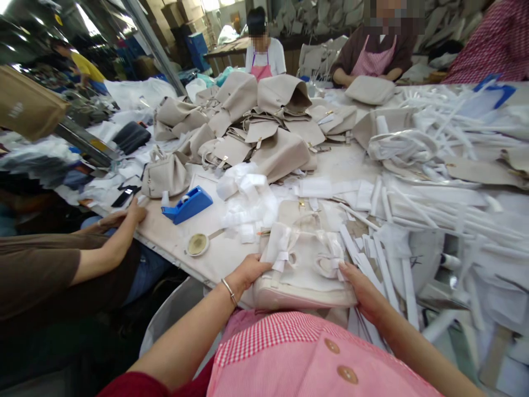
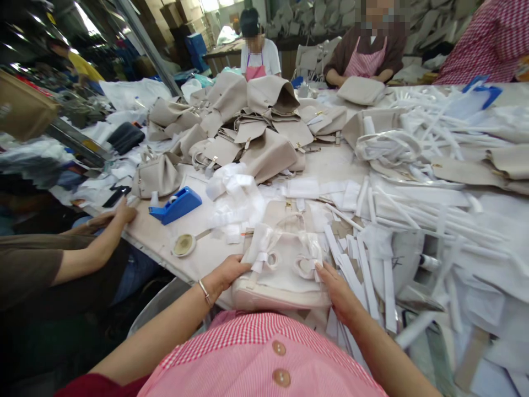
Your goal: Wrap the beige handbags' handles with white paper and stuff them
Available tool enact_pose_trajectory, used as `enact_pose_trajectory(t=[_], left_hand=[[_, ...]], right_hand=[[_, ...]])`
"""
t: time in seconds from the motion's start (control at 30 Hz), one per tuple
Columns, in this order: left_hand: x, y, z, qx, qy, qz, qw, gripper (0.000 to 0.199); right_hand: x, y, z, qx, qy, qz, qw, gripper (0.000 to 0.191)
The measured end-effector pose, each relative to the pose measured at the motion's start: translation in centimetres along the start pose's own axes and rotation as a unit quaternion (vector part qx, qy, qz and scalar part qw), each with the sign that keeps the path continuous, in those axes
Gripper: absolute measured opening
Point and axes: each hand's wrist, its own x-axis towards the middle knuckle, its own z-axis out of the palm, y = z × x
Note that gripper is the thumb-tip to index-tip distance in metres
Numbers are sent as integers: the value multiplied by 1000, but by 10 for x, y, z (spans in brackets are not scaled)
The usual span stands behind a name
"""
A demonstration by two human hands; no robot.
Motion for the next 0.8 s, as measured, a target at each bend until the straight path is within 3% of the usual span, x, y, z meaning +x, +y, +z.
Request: enact_pose_trajectory(t=[0.1, 0.2, 0.3, 0.37, 0.43, 0.5, 0.53, 0.57, 0.6, 0.63, 0.7, 0.8], left_hand=[[-17, 47, -4, 63, 19, 88, 994, 27], [-47, 117, -15, 225, 55, 189, 954, 21], [-85, 183, -14, 433, 154, 281, 843, 9], [-108, 203, 3, 532, 216, 315, 755, 5], [-122, 197, 35, 580, 242, 346, 696, 9], [-128, 172, 76, 594, 205, 384, 676, 12], [-129, 156, 95, 597, 175, 395, 676, 11], [-130, 141, 112, 593, 106, 425, 676, 11], [-130, 129, 125, 576, 25, 463, 673, 10], [-129, 120, 133, 548, -11, 493, 675, 9], [-123, 112, 129, 508, -20, 518, 687, 10], [-91, 113, 82, 501, 100, 461, 725, 20]], right_hand=[[-7, 4, -7, 45, -42, 6, 998, 58], [-9, 10, -20, 18, 31, -11, 999, 61], [-11, 7, -24, 8, 72, -52, 996, 57], [-17, -1, -20, 25, 40, -69, 996, 53], [-27, -12, -10, 60, -14, -72, 995, 52], [-37, -22, 2, 108, -73, -62, 990, 53], [-42, -25, 7, 130, -98, -52, 985, 54], [-45, -27, 11, 147, -119, -43, 981, 54], [-48, -27, 13, 158, -131, -35, 978, 54], [-50, -26, 13, 165, -133, -26, 977, 52], [-50, -18, 9, 175, -107, -3, 979, 44], [-48, -3, 0, 198, -37, 35, 979, 37]])
